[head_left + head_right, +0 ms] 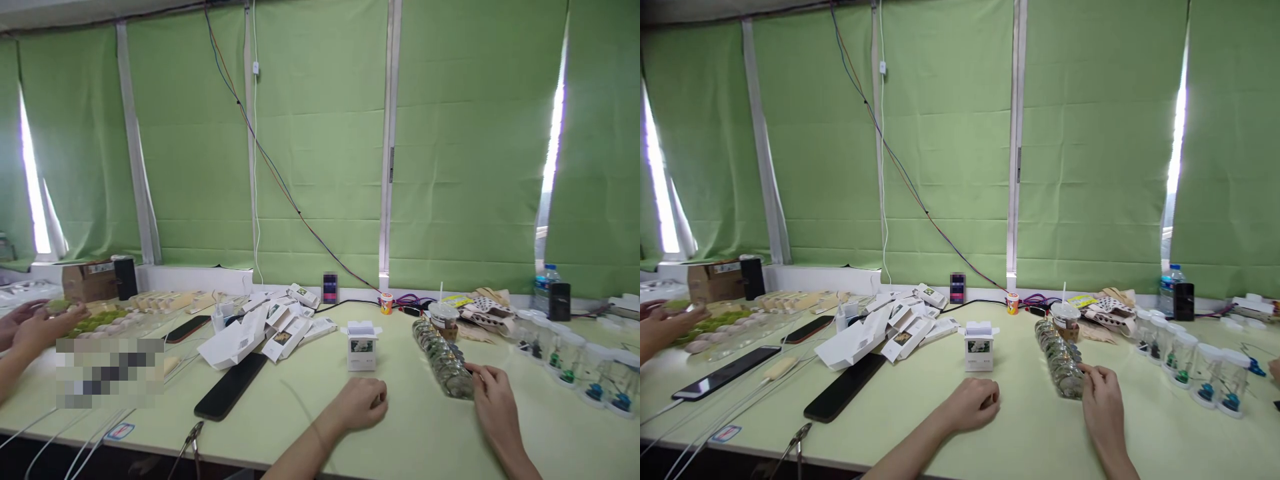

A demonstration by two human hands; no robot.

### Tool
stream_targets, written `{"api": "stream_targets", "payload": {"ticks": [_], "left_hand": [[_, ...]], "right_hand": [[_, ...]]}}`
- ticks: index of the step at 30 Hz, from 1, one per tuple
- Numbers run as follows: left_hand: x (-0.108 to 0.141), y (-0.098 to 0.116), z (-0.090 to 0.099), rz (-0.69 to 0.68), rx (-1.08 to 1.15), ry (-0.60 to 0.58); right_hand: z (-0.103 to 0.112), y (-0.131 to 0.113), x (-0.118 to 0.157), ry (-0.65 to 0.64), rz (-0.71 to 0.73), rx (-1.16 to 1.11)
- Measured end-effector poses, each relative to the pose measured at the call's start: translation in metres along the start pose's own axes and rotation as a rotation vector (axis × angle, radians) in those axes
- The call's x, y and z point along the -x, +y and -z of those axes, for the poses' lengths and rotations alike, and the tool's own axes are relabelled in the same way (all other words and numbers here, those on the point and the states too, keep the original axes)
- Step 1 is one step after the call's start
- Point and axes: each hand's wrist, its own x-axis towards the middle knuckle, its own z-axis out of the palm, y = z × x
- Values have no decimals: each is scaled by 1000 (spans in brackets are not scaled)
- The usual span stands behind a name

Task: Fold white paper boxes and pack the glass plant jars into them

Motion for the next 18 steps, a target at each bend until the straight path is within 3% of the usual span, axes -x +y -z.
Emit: {"api": "stream_targets", "payload": {"ticks": [18], "left_hand": [[0, 1, 4, 73, -10, -88]], "right_hand": [[-3, 12, 0, -45, 6, 5]]}}
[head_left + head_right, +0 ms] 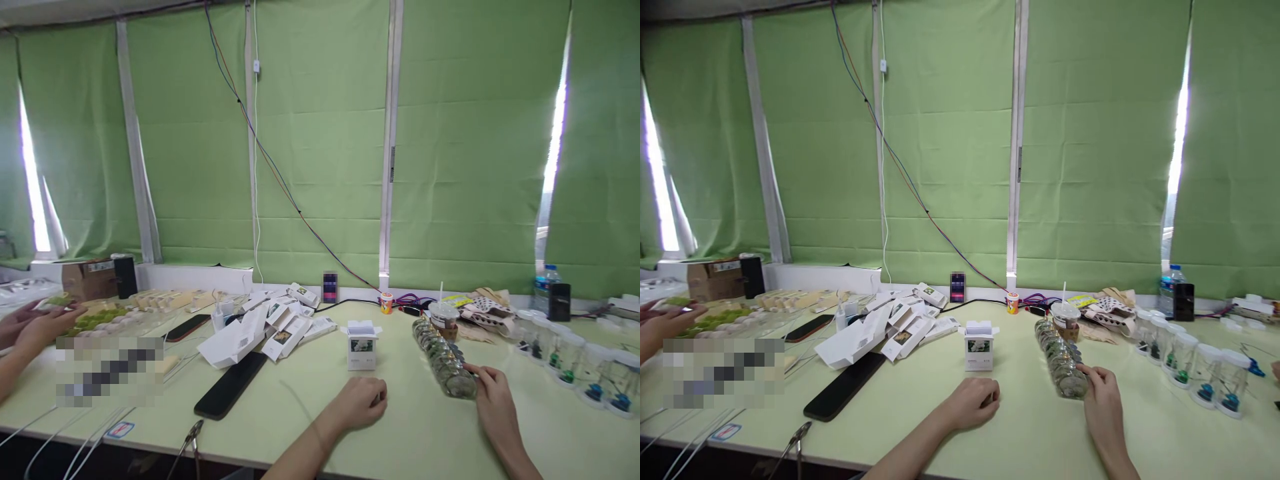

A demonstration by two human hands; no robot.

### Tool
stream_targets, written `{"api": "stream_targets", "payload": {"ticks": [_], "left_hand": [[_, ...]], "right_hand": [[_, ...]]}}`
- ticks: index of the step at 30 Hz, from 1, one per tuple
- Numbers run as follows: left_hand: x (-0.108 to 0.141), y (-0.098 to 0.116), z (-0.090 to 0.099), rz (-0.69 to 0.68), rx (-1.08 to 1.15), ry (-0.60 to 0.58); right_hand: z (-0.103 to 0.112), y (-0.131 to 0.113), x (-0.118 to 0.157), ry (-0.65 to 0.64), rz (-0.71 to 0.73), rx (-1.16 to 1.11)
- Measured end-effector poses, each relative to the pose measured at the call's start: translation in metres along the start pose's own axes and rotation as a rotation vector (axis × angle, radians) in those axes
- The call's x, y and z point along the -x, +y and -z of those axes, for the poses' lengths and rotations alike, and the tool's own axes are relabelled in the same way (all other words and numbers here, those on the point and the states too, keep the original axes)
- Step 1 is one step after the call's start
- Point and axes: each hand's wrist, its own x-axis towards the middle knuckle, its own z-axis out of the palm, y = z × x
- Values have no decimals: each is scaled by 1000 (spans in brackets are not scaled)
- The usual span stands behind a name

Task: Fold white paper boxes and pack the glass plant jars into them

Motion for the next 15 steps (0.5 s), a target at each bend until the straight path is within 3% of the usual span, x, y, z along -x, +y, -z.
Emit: {"api": "stream_targets", "payload": {"ticks": [7, 15], "left_hand": [[0, 0, -1, -22, -10, 5], [-17, 8, -7, -77, 36, 63]], "right_hand": [[-2, -12, -3, -13, -45, -25], [3, -36, 7, -37, 42, -31]]}}
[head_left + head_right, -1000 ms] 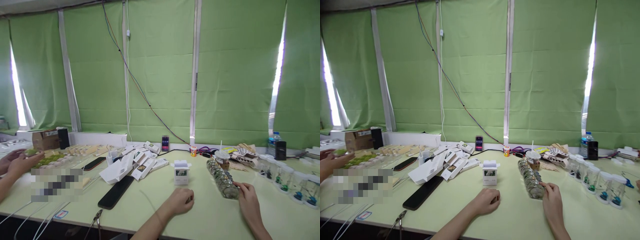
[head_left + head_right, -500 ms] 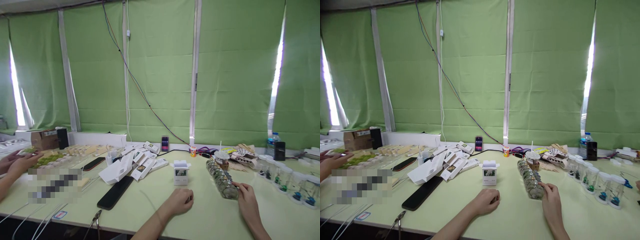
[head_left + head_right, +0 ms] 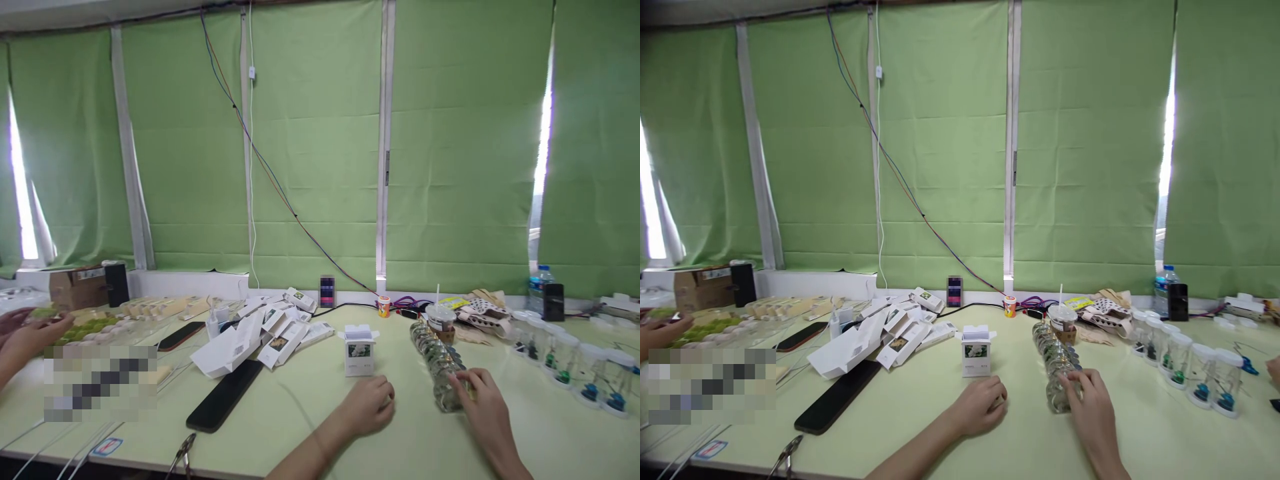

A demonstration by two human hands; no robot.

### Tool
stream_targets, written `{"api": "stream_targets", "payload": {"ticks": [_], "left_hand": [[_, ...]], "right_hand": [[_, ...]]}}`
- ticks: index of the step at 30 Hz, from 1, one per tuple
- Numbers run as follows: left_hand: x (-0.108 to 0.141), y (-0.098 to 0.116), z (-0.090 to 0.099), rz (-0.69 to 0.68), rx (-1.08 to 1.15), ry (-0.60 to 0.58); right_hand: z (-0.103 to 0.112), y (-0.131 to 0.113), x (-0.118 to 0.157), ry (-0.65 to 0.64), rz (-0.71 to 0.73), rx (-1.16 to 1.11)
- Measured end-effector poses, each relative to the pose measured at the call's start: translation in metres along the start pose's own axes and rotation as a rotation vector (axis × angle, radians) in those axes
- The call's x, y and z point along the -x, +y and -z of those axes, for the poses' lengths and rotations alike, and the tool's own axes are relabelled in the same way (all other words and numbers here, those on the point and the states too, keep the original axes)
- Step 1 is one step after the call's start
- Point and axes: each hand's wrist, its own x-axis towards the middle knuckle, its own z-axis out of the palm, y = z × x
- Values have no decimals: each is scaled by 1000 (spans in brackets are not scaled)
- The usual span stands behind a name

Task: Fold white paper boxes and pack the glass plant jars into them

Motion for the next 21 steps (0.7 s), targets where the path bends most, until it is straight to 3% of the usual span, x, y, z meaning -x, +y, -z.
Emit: {"api": "stream_targets", "payload": {"ticks": [5, 11, 17, 21], "left_hand": [[-43, 17, -28, 121, 178, 137], [-100, 37, -58, 322, 563, 295], [-114, 31, -66, 297, 791, 440], [-118, 25, -67, 359, 787, 522]], "right_hand": [[13, -12, 17, -29, 110, -28], [14, -8, 11, -37, 90, -19], [4, 5, -13, -16, 70, -1], [-1, 10, -21, -5, 62, 10]]}}
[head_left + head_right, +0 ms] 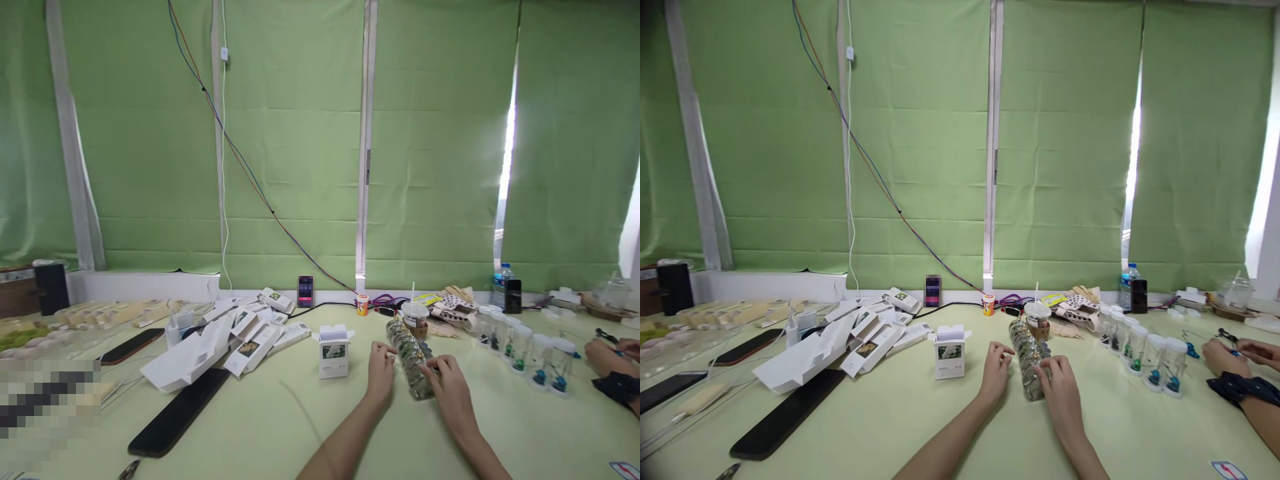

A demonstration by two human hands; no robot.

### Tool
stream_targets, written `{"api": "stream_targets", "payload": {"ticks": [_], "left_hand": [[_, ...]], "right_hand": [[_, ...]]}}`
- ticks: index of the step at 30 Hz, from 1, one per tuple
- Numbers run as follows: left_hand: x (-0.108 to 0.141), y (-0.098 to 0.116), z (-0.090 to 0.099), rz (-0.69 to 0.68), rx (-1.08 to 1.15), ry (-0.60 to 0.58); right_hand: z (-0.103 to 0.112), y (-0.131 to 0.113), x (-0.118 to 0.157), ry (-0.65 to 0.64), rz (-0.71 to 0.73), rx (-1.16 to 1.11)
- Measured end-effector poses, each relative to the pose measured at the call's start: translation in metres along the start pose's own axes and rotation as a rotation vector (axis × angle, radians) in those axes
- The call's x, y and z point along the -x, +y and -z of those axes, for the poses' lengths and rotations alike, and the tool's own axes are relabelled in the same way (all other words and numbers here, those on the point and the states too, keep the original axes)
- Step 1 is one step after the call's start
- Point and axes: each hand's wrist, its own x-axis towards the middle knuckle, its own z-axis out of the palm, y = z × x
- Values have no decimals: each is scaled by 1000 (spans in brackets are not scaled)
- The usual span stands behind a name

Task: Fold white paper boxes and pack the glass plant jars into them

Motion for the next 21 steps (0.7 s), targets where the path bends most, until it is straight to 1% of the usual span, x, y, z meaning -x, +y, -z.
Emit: {"api": "stream_targets", "payload": {"ticks": [3, 6, 9, 11, 15, 18, 21], "left_hand": [[-7, -1, -5, -18, -79, -45], [-12, -4, -10, -59, -148, -98], [-14, -9, -13, -70, -213, -125], [-14, -12, -13, -62, -239, -132], [-14, -14, -14, -61, -273, -176], [-14, -15, -16, -76, -287, -217], [-14, -17, -16, -82, -268, -227]], "right_hand": [[-3, 5, -1, -3, 46, 28], [-5, 12, 0, -26, 73, 124], [-7, 20, 2, -115, 42, 218], [-8, 25, 2, -164, 19, 235], [-4, 32, -1, -208, 16, 180], [1, 37, -4, -236, 34, 92], [4, 44, -4, -236, 54, 1]]}}
